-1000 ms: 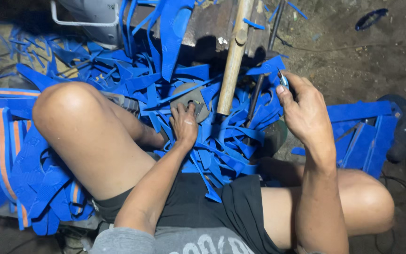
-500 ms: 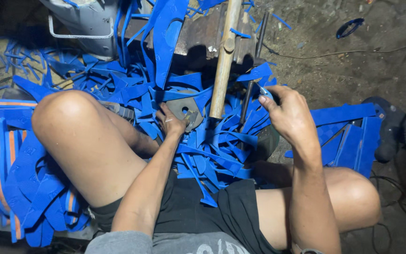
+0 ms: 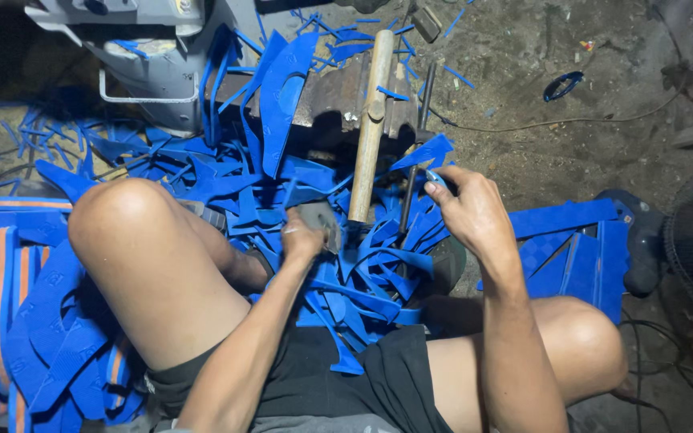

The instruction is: The person sits on the floor and uses a handheld blade to trim excess material from blue flip-flop soles. They repeatedly position each sole against a vertical metal rod and scrape away edges, then inspect the trimmed pieces.

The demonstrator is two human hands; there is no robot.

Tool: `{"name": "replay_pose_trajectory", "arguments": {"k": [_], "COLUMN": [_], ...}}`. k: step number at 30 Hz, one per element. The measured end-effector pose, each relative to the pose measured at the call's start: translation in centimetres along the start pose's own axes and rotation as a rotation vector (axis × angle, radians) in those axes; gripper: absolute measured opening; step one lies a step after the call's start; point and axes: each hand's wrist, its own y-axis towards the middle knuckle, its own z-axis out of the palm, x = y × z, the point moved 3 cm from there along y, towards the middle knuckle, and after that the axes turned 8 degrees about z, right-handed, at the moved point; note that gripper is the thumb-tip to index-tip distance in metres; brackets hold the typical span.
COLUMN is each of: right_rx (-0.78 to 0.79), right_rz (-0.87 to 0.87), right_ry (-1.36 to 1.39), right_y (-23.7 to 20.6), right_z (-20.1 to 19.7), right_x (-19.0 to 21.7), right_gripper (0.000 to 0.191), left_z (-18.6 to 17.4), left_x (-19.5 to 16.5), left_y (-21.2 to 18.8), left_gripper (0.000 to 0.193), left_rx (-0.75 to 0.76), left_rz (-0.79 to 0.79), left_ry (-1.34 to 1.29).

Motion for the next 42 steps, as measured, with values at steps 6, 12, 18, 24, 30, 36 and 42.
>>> {"name": "replay_pose_trajectory", "arguments": {"k": [6,12,18,24,30,36,42], "right_rx": [-0.144,-0.177,-0.313,-0.245,-0.178,-0.149,-0.185], "right_rz": [-0.244,-0.206,-0.544,-0.608,-0.638,-0.607,-0.640], "right_ry": [0.060,0.327,0.232,0.063,-0.042,-0.146,-0.226], "right_y": [-0.7,-0.6,0.4,2.3,2.6,2.7,2.2], "right_z": [-1.0,-0.9,2.1,5.4,6.2,6.9,7.2], "right_x": [0.8,1.2,2.0,0.8,0.9,1.1,1.3], "right_gripper": [0.033,0.040,0.028,0.028,0.042,0.058,0.066], "left_z": [-8.1,-11.4,-2.2,0.3,0.8,1.7,1.7], "left_x": [-0.9,-7.6,-11.3,-9.6,-8.2,-7.0,-6.9], "left_y": [-0.4,2.2,8.2,8.6,9.6,9.3,9.2], "left_gripper": [0.096,0.091,0.102,0.119,0.135,0.137,0.130], "left_rx": [0.308,0.459,0.243,0.183,0.308,0.324,0.326], "left_rz": [-0.301,-0.163,0.145,0.163,0.047,0.096,0.103], "left_ry": [-0.477,-0.812,-0.934,-0.845,-0.785,-0.779,-0.830]}}
